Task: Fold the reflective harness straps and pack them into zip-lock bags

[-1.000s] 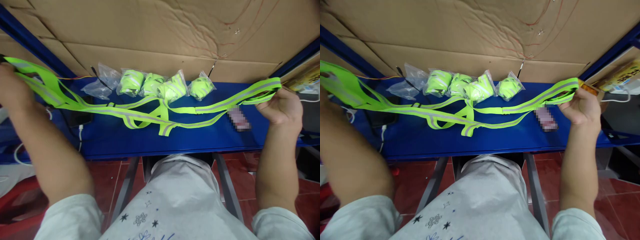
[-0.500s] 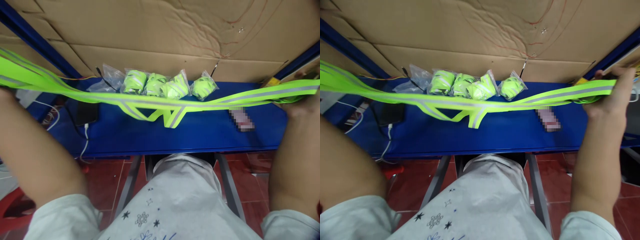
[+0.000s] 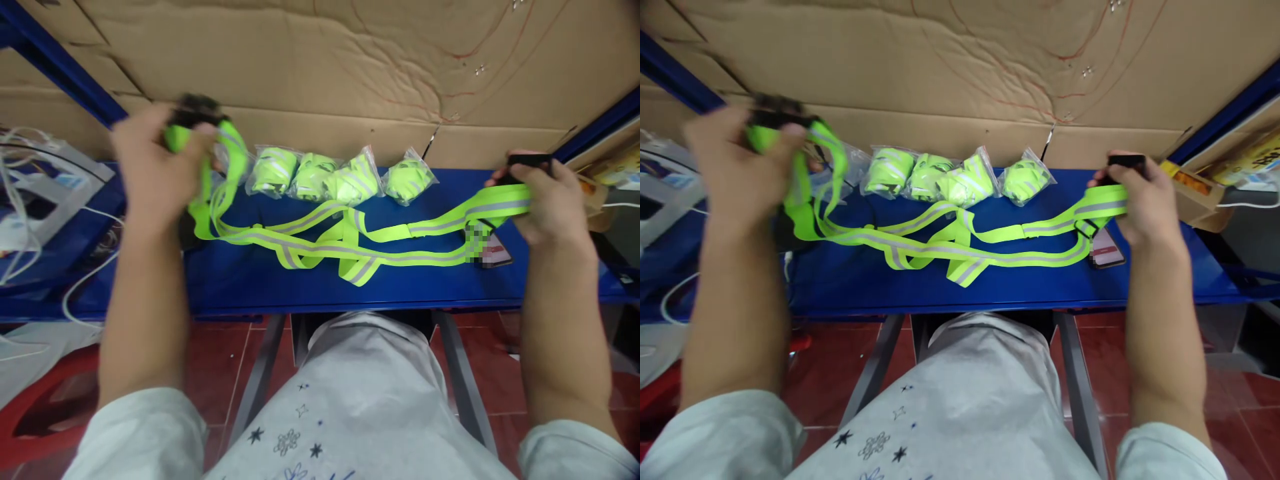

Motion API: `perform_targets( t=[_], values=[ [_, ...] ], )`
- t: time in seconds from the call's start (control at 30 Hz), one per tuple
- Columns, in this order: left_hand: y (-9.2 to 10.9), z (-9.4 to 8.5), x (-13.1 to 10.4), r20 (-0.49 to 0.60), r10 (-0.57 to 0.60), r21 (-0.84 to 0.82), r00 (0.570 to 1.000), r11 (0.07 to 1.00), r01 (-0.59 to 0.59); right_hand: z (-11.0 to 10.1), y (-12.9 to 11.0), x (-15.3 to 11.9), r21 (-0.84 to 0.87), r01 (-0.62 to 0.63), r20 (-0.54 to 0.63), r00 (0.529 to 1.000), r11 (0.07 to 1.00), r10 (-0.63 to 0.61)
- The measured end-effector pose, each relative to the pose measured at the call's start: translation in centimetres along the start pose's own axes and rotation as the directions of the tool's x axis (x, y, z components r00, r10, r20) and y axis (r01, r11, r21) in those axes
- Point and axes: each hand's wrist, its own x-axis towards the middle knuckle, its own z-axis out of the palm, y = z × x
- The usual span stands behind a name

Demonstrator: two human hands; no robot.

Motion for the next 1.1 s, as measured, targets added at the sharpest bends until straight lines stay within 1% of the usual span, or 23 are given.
perform_targets(
  t=[0.03, 0.07, 0.1, 0.13, 0.17, 0.2, 0.23, 0.27, 0.33, 0.4, 0.47, 0.57, 0.63, 0.73, 0.9, 1.1],
  values=[
    [1.7, 1.0, -0.3, 0.020, 0.022, 0.033, 1.000, 0.999, -0.023, 1.6, -0.2, -0.9, 0.003, 0.060, 0.117, 0.991, 0.998, -0.060],
    [3.4, 2.0, -0.6, 0.043, 0.072, 0.039, 0.996, 0.997, -0.073, 3.2, -0.5, -1.8, -0.034, 0.143, 0.249, 0.960, 0.989, -0.130],
    [4.9, 3.0, -0.7, 0.128, 0.126, 0.032, 0.984, 0.991, -0.131, 4.9, -0.8, -2.7, -0.129, 0.252, 0.380, 0.906, 0.959, -0.188],
    [6.1, 4.0, -0.9, 0.231, 0.178, -0.010, 0.957, 0.984, -0.180, 6.5, -1.1, -3.5, -0.217, 0.360, 0.497, 0.841, 0.907, -0.215],
    [7.2, 5.0, -1.0, 0.343, 0.214, -0.096, 0.915, 0.976, -0.193, 8.1, -1.1, -4.1, -0.228, 0.432, 0.576, 0.782, 0.873, -0.236],
    [8.0, 6.0, -1.2, 0.445, 0.234, -0.179, 0.864, 0.969, -0.170, 9.6, -1.1, -4.7, -0.202, 0.467, 0.642, 0.727, 0.861, -0.243],
    [8.6, 6.8, -1.4, 0.514, 0.250, -0.237, 0.821, 0.961, -0.144, 10.9, -0.9, -5.1, -0.174, 0.480, 0.693, 0.680, 0.860, -0.240],
    [8.9, 7.5, -1.7, 0.558, 0.260, -0.270, 0.788, 0.955, -0.123, 12.0, -0.5, -5.5, -0.143, 0.470, 0.725, 0.648, 0.871, -0.231],
    [9.1, 8.5, -2.4, 0.596, 0.274, -0.269, 0.755, 0.954, -0.133, 13.5, 0.5, -6.0, -0.090, 0.424, 0.751, 0.623, 0.901, -0.218],
    [8.9, 9.0, -3.1, 0.607, 0.293, -0.237, 0.738, 0.954, -0.184, 14.1, 1.4, -6.5, -0.058, 0.413, 0.757, 0.612, 0.909, -0.230],
    [8.5, 9.1, -3.6, 0.605, 0.311, -0.215, 0.733, 0.950, -0.225, 14.0, 1.9, -6.8, -0.062, 0.444, 0.749, 0.613, 0.894, -0.253],
    [8.1, 8.8, -3.8, 0.566, 0.331, -0.197, 0.755, 0.944, -0.266, 13.5, 2.1, -7.1, -0.103, 0.457, 0.696, 0.668, 0.883, -0.264],
    [8.1, 8.6, -3.7, 0.553, 0.346, -0.179, 0.758, 0.938, -0.297, 13.4, 2.1, -7.2, -0.099, 0.453, 0.668, 0.690, 0.886, -0.278],
    [8.3, 8.6, -3.9, 0.562, 0.364, -0.126, 0.743, 0.925, -0.358, 13.5, 2.2, -7.3, -0.084, 0.466, 0.664, 0.685, 0.881, -0.299],
    [8.7, 8.4, -4.3, 0.555, 0.369, -0.033, 0.746, 0.905, -0.423, 13.7, 2.2, -7.6, -0.127, 0.497, 0.632, 0.708, 0.858, -0.316],
    [9.1, 8.3, -4.7, 0.562, 0.386, 0.029, 0.732, 0.874, -0.484, 13.2, 1.6, -7.5, -0.104, 0.521, 0.653, 0.678, 0.847, -0.337]
  ],
)
